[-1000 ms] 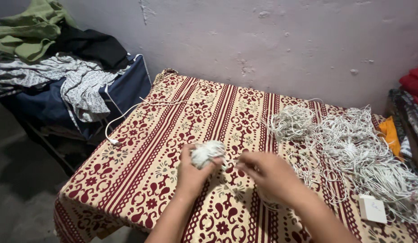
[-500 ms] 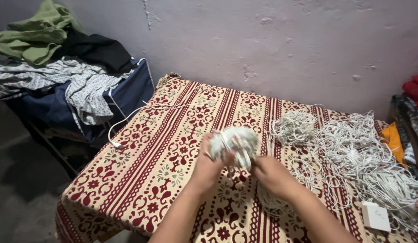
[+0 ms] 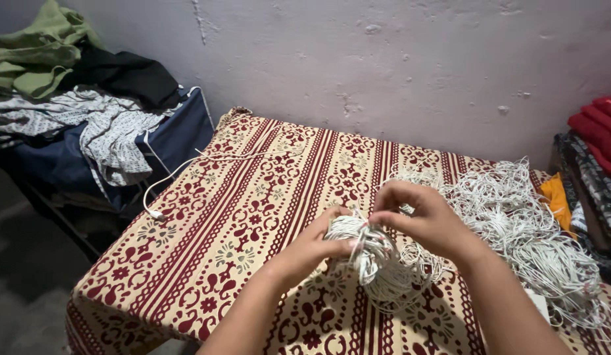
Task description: The person untangles a large pile of white cables on a patterned tablecloth and coils them into neat bundles by hand. They repeatedly pick up tangled sections, separate strands, and form compact coils, placing each finished bundle on the table.
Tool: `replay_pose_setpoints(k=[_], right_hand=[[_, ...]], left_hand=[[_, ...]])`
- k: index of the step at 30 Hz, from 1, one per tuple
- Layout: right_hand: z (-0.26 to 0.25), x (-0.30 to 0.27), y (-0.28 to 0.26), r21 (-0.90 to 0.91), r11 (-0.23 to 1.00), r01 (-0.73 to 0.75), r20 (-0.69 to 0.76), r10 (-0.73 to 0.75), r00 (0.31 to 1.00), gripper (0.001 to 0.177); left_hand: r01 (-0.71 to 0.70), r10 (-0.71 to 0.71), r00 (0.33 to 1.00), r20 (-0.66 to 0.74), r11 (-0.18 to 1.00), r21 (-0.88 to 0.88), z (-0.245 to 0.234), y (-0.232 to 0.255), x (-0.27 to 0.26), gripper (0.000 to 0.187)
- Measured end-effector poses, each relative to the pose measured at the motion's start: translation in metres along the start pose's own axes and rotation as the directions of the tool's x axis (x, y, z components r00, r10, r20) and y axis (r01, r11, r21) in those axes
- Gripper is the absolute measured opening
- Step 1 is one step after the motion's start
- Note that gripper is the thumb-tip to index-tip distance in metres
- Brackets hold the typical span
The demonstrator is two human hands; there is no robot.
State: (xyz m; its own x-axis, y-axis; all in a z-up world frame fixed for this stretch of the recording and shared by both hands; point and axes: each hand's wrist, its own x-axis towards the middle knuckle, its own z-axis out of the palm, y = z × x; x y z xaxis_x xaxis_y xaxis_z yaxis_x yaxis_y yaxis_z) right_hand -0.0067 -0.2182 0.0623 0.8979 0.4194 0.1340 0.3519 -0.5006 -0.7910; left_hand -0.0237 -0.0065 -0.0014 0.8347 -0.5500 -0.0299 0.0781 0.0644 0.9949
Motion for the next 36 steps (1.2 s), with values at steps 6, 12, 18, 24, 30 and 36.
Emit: replay_pose_setpoints(k=[6,12,18,24,30,36], right_hand=[[0.038,0.006,0.029,0.416,0.896,-0.154,-0.140,0.230,0.963,0.017],[0.062,-0.004,0.028,0.159,0.918,-0.364,-0.108,0.383,0.918,0.017],[0.070,-0.022,0.014,-0.356,0.861,-0.365,0.046,0.406,0.913,0.025],[0.048,-0.014,0.036,-0.617,0.726,-0.304,-0.227,0.206,0.952,0.040],[0.009,-0.004,0.084,-0.507,0.767,-0.393,-0.444,0.158,0.882,0.050],[-0.081,-0.017,0.114,-0.127,0.813,-0.568,-0.395,0.484,0.781,0.048]], left_hand=[[-0.110,0.085,0.993,-0.078,0.901,-0.419,0.002,-0.015,0.003,0.077],[-0.295,0.155,0.942,-0.299,0.809,-0.508,0.005,-0.016,0.010,0.086],[-0.430,0.040,0.802,-0.596,0.731,-0.530,-0.015,-0.022,0.023,0.082],[-0.517,0.144,0.841,-0.522,0.499,-0.695,-0.027,-0.024,0.009,0.083],[-0.700,-0.016,0.630,-0.777,0.422,-0.576,-0.053,-0.025,-0.001,0.071],[-0.902,-0.153,0.338,-0.928,0.230,-0.367,-0.137,-0.028,-0.034,0.059]])
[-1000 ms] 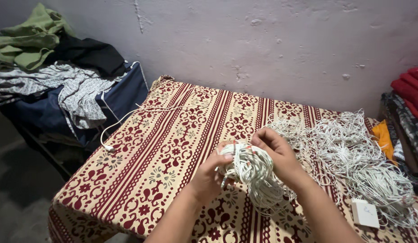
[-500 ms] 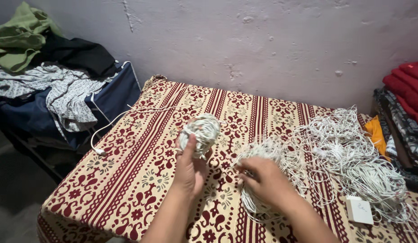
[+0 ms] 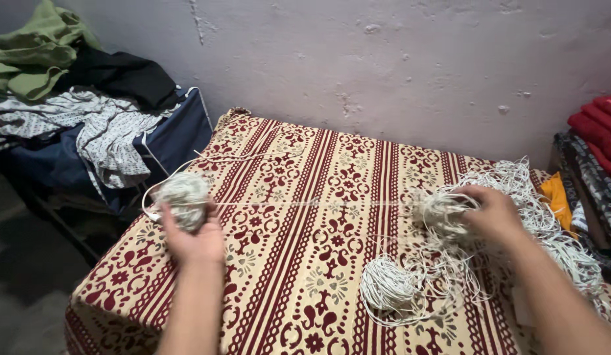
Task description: The person untangles a large pile of white cables on a patterned tablecloth and coils them into neat bundles by hand. They repeatedly pick up tangled sections, separate strands, and form compact coils, placing each finished bundle on the table.
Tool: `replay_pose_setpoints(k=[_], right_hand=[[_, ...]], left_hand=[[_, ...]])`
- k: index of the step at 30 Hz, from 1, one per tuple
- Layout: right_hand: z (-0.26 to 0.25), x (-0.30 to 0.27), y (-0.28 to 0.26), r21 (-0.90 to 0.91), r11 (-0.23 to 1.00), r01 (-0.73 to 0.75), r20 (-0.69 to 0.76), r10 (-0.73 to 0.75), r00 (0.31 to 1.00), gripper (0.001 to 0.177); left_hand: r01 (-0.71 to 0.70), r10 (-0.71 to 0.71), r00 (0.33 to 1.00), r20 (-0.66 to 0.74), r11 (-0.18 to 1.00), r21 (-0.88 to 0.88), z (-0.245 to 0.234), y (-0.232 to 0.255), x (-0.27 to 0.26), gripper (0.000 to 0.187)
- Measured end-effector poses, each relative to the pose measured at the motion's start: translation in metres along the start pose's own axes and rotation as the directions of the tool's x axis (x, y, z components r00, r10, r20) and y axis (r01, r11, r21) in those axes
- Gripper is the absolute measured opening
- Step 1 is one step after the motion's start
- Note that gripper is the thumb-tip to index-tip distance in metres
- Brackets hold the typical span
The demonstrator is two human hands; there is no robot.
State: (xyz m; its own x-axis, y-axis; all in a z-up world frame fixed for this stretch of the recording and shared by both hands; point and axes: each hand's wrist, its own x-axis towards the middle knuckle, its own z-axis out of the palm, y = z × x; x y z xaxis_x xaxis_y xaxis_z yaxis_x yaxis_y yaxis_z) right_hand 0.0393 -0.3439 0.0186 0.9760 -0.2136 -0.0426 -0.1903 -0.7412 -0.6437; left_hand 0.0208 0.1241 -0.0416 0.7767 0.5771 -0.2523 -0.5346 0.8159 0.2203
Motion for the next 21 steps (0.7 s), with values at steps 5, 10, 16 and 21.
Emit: replay_pose_setpoints(k=[5,10,16,21], right_hand=[[-0.029,0.029,0.003,0.200,0.977,-0.076,0.059,0.066,0.996,0.040],[-0.038,0.033,-0.033,0.654,0.742,0.149,-0.330,0.102,0.938,0.049],[0.009,-0.017,-0.091,-0.011,1.000,0.020,-0.106,-0.021,0.994,0.089],[0.086,-0.082,-0.139,-0.020,0.917,0.399,0.230,-0.384,0.894,0.087]], left_hand=[[-0.089,0.082,0.996,0.039,0.975,0.203,-0.008,0.012,0.009,0.060],[0.020,-0.067,0.993,0.095,0.906,0.423,-0.014,-0.007,-0.019,0.066],[0.074,-0.294,0.890,0.348,0.847,0.526,-0.016,-0.024,-0.047,0.073],[0.087,-0.482,0.746,0.458,0.754,0.652,-0.012,-0.042,-0.076,0.077]])
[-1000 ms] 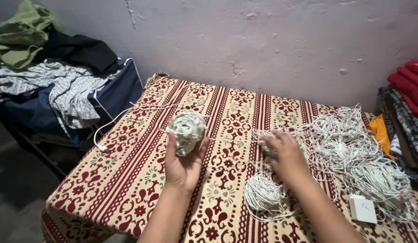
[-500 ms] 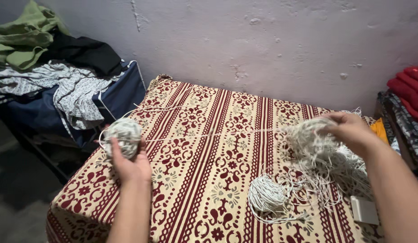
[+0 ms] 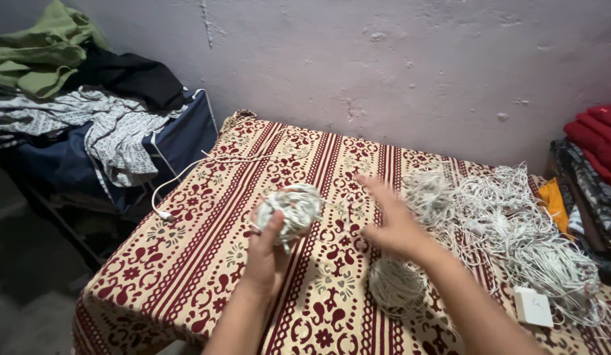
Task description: The person untangles a large pile of white cables on a patterned tablecloth and coils them into neat bundles by hand. They repeatedly pick up tangled sections, separate strands, and form compact coils, placing each finished bundle on the table.
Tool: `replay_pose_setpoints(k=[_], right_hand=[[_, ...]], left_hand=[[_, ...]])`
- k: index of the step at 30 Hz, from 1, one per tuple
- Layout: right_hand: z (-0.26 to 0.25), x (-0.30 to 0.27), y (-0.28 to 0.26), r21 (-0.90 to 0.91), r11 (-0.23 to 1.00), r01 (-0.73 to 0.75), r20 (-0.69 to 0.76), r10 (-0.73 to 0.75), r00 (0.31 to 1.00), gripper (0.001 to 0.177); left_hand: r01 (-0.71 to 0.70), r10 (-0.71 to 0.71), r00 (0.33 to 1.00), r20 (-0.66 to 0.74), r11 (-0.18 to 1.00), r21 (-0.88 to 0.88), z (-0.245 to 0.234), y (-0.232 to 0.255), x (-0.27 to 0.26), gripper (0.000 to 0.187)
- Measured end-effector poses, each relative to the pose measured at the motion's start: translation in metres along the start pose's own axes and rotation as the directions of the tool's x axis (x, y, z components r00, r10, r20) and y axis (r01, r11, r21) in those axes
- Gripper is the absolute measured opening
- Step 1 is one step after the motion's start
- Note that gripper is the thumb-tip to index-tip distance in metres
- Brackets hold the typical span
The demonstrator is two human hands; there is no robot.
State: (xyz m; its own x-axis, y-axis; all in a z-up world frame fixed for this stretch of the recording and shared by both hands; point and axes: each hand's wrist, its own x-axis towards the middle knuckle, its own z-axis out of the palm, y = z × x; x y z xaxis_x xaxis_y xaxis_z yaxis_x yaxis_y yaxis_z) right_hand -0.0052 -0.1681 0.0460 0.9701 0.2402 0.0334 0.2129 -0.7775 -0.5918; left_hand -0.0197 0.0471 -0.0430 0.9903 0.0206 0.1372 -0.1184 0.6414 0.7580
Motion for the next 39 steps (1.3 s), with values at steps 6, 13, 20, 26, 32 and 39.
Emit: replay_pose_setpoints(k=[6,13,20,26,32,39], right_hand=[[0.032,-0.029,-0.048,0.102,0.988,-0.115,0.313,0.078,0.947,0.056],[-0.004,-0.050,-0.037,-0.319,0.924,0.209,0.243,-0.133,0.961,0.013],[-0.016,-0.012,0.007,0.173,0.969,0.179,-0.027,-0.177,0.984,0.009],[0.040,-0.015,0.052,0.499,0.833,-0.239,0.179,0.171,0.969,0.028],[0.030,-0.025,0.065,0.033,0.998,-0.052,0.163,0.046,0.986,0.018],[0.017,-0.024,0.066,-0.060,0.983,-0.174,0.234,0.183,0.955,0.024]], left_hand=[[0.033,-0.021,0.995,-0.097,0.992,0.121,0.012,0.009,-0.008,0.082],[0.214,-0.161,0.976,-0.150,0.854,0.474,0.018,0.016,-0.003,0.071],[0.313,-0.448,0.846,0.290,0.857,0.409,0.029,-0.003,-0.025,0.082],[0.341,-0.362,0.890,0.278,0.932,0.121,0.048,-0.012,-0.024,0.083],[0.210,-0.214,0.957,0.196,0.977,0.041,0.067,-0.026,-0.017,0.073],[0.108,-0.097,0.994,0.055,0.960,-0.260,0.077,-0.017,-0.002,0.077]])
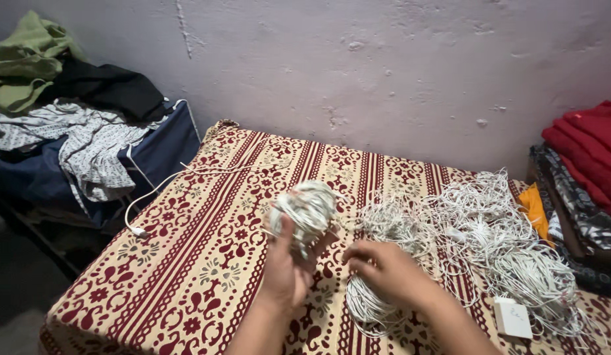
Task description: The person untangles a large pile of white cables on a patterned tablecloth and coils them into neat bundles by hand. They repeatedly pick up tangled sections, separate strands, and form compact coils, placing each finished bundle on the table.
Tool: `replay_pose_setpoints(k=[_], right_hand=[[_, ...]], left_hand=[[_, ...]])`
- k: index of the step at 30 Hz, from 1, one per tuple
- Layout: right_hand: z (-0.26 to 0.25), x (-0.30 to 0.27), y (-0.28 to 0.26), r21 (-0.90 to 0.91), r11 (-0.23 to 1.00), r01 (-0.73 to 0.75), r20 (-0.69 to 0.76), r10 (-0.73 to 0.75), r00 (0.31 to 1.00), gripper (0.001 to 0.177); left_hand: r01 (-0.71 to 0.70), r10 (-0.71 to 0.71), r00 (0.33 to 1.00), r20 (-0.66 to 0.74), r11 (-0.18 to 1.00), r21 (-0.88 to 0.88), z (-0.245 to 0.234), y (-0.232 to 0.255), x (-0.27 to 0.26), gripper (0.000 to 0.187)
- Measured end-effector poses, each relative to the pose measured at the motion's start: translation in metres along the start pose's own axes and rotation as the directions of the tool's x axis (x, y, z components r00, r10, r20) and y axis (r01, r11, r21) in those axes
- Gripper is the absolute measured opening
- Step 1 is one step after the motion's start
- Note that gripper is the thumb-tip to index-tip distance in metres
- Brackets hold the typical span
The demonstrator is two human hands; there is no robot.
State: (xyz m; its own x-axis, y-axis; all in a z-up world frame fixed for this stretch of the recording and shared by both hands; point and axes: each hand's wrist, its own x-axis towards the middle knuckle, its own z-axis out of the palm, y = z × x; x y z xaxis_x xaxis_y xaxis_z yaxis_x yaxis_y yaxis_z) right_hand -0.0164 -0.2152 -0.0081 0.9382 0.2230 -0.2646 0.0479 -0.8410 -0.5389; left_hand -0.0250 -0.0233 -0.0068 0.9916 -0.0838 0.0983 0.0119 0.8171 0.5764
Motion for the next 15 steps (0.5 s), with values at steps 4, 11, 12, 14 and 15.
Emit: replay_pose_setpoints(k=[4,11,12,14,15], right_hand=[[-0.025,0.018,0.035,-0.632,0.774,0.040,-0.539,-0.476,0.695,0.043],[-0.063,0.018,0.075,0.238,0.931,-0.277,-0.266,0.337,0.903,0.045],[-0.073,0.019,0.083,0.259,0.923,-0.286,-0.279,0.355,0.892,0.045],[-0.105,0.016,0.110,0.301,0.926,-0.228,-0.293,0.317,0.902,0.045],[-0.123,0.015,0.127,0.322,0.933,-0.161,-0.296,0.260,0.919,0.047]], left_hand=[[-0.135,0.131,0.978,-0.162,0.991,-0.012,-0.008,0.028,0.006,0.073],[-0.378,0.390,0.850,-0.354,0.920,0.104,-0.079,0.089,0.016,0.058],[-0.400,0.409,0.796,-0.447,0.909,0.118,-0.094,0.101,0.015,0.053],[-0.454,0.452,0.710,-0.540,0.880,0.140,-0.124,0.127,0.012,0.049],[-0.485,0.479,0.686,-0.547,0.862,0.147,-0.136,0.136,0.009,0.050]])
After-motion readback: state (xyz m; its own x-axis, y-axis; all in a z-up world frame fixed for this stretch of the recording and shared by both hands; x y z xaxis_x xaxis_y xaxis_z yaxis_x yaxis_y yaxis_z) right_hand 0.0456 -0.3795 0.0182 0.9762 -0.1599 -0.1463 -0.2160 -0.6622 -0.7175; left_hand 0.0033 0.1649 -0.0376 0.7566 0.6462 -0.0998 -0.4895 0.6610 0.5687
